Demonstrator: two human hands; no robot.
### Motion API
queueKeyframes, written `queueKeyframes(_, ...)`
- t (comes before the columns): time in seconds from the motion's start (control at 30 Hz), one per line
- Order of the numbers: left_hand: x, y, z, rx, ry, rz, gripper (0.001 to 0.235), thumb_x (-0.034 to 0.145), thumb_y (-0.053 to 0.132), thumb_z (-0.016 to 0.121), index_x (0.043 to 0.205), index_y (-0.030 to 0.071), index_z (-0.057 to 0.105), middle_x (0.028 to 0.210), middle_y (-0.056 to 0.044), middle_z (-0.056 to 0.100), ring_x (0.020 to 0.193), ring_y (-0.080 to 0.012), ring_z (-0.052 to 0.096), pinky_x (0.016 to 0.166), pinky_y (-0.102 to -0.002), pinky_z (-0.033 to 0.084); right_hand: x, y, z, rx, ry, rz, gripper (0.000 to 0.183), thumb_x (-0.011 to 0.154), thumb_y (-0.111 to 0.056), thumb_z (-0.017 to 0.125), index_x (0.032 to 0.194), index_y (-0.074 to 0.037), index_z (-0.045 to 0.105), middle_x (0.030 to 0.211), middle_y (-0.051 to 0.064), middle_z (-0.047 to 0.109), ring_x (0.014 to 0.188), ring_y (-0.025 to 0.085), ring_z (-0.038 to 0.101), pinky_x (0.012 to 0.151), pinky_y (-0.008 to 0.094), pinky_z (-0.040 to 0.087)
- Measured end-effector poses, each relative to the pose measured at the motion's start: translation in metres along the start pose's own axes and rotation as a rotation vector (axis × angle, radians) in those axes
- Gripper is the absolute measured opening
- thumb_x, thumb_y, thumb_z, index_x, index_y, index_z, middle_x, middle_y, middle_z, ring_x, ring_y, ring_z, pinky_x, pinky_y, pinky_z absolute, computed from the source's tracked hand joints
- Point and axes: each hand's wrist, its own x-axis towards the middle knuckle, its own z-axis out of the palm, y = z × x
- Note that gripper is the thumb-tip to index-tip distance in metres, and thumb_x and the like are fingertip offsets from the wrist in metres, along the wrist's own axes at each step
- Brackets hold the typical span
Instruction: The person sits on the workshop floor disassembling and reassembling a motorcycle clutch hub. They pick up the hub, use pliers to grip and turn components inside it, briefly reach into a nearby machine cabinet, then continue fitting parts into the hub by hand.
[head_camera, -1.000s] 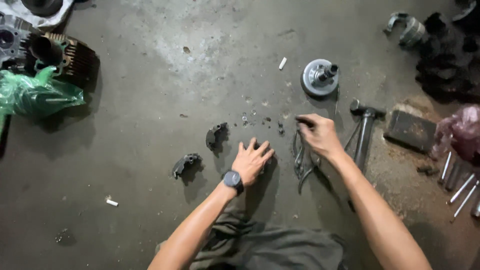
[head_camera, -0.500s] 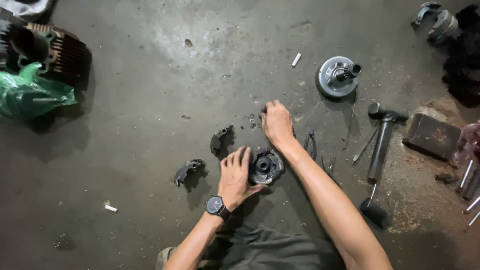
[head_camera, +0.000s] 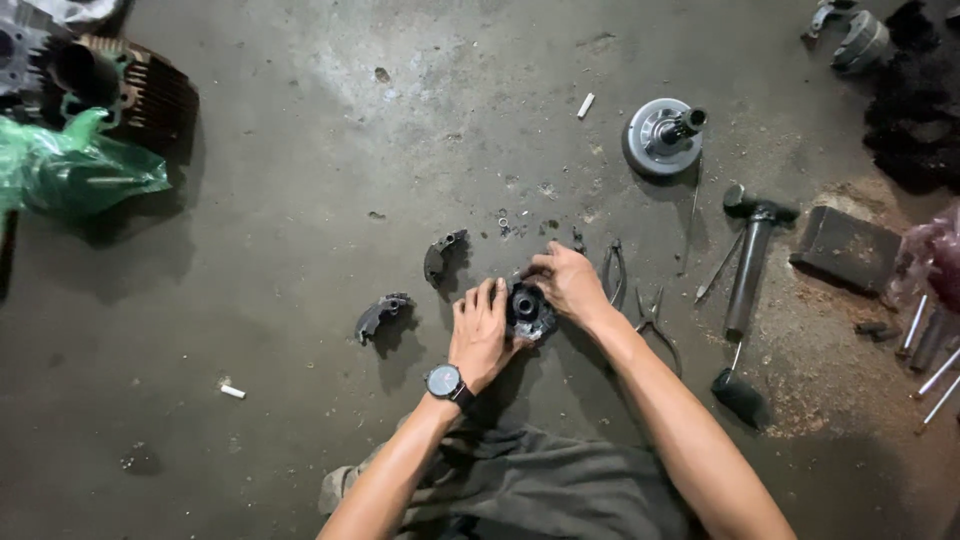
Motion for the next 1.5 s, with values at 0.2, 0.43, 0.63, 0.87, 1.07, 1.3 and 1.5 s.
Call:
queueKeyframes(0.2,-0.003,-0.001,-0.003,0.005,0.007,0.032,0.101,0.069,0.040,0.087,0.145,-0.009,0.042,0.140,-0.023,0.048,0.126,-0.0402,0.046,0.103,-0.051,0.038,-0.004,0.010,0.018,-0.018,0.137,-0.165,0.014,0.080,-0.012,0.078,0.094,-0.010,0.075,0.087,0.009,0.069,0.089,0.035,0.068,0.091,0.043,0.055)
queueKeyframes(0.43,-0.004,-0.006,0.004,0.014,0.047,0.051,0.101,0.071,0.043,0.087,0.145,-0.010,0.042,0.140,-0.024,0.048,0.124,-0.0407,0.047,0.102,-0.052,0.039,-0.017,0.003,0.019,-0.236,0.157,-0.188,0.014,0.085,-0.016,0.076,0.097,-0.009,0.074,0.100,0.010,0.069,0.093,0.033,0.067,0.079,0.042,0.056)
queueKeyframes(0.63,-0.003,-0.001,-0.005,-0.011,0.014,0.027,0.104,0.066,0.040,0.088,0.145,-0.010,0.042,0.140,-0.023,0.048,0.124,-0.0403,0.047,0.102,-0.051,0.039,0.001,0.007,0.014,-0.071,0.154,-0.124,0.032,0.082,-0.024,0.080,0.107,-0.005,0.072,0.098,0.014,0.067,0.091,0.032,0.066,0.078,0.041,0.055)
queueKeyframes(0.87,0.000,-0.006,0.001,-0.009,0.021,0.044,0.102,0.070,0.042,0.088,0.145,-0.009,0.042,0.141,-0.025,0.048,0.125,-0.0419,0.047,0.103,-0.052,0.038,0.065,0.009,0.047,-0.218,0.286,0.065,0.021,0.093,-0.022,0.075,0.102,-0.003,0.072,0.097,0.021,0.066,0.097,0.037,0.065,0.082,0.049,0.053)
queueKeyframes(1.07,0.003,-0.005,-0.002,-0.035,-0.017,0.013,0.104,0.068,0.044,0.088,0.145,-0.009,0.041,0.142,-0.026,0.048,0.126,-0.0424,0.046,0.104,-0.053,0.037,0.079,0.013,0.063,-0.308,0.210,0.137,0.023,0.086,-0.016,0.076,0.099,0.002,0.070,0.099,0.022,0.066,0.097,0.038,0.065,0.087,0.051,0.053)
queueKeyframes(1.3,0.000,-0.005,0.004,0.010,0.023,0.027,0.104,0.066,0.043,0.088,0.145,-0.007,0.043,0.142,-0.024,0.048,0.127,-0.0413,0.047,0.104,-0.052,0.038,0.014,-0.008,-0.007,0.239,0.252,0.168,0.018,0.087,-0.009,0.074,0.098,0.001,0.064,0.084,0.018,0.071,0.074,0.032,0.074,0.067,0.041,0.057)
queueKeyframes(1.5,-0.001,-0.005,0.004,0.043,0.019,0.054,0.102,0.068,0.042,0.088,0.144,-0.008,0.043,0.141,-0.024,0.048,0.126,-0.0412,0.047,0.104,-0.051,0.039,-0.068,0.008,-0.010,-0.126,-0.064,-0.159,0.020,0.075,-0.013,0.078,0.094,-0.008,0.074,0.094,0.017,0.066,0.090,0.039,0.066,0.074,0.046,0.055)
